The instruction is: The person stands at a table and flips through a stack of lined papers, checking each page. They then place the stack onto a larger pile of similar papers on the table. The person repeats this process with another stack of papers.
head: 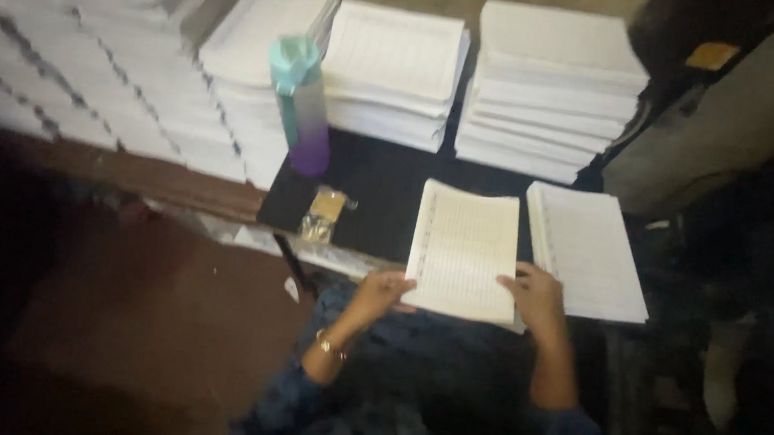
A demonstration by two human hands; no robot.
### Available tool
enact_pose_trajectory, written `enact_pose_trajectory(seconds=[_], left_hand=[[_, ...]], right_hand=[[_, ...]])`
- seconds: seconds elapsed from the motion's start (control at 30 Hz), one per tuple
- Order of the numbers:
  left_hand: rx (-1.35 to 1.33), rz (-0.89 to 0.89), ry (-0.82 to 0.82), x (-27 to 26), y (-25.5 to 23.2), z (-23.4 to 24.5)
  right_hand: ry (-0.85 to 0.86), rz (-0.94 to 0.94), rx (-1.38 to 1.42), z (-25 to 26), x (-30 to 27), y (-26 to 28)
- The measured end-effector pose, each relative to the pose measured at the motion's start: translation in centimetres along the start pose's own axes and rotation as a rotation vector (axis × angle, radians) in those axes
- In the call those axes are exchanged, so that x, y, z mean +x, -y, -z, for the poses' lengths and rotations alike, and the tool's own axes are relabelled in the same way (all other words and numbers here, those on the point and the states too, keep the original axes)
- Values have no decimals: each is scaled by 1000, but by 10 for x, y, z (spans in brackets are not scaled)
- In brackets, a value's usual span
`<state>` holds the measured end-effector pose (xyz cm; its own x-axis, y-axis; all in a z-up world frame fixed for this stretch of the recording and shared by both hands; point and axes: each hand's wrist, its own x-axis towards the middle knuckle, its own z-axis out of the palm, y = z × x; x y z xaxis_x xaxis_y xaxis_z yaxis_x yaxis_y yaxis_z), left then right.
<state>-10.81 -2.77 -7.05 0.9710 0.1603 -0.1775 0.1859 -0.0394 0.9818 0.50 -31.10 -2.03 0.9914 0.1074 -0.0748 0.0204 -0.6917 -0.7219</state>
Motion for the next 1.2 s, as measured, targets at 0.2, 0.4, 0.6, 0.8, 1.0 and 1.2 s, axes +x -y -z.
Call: enact_pose_trajectory(seconds=[0.2, 0.4, 0.6, 0.8, 1.0, 1.2], left_hand=[[-480, 221, 45, -15, -42, 5], [-480, 212, 41, 0, -8, -3], [-545, 205, 24, 0, -11, -9], [-560, 177, -7, 5, 5, -10], [-509, 203, -4, -7, -18, -7], [-598, 237, 13, 9, 15, -12]], right_hand=[[35, 372, 491, -23, -40, 126], [427, 267, 761, -97, -6, 136], [291, 241, 529, -107, 26, 147], [188, 297, 519, -133, 77, 140], [84, 330, 486, -140, 103, 155], [-2, 440, 552, -145, 124, 161]])
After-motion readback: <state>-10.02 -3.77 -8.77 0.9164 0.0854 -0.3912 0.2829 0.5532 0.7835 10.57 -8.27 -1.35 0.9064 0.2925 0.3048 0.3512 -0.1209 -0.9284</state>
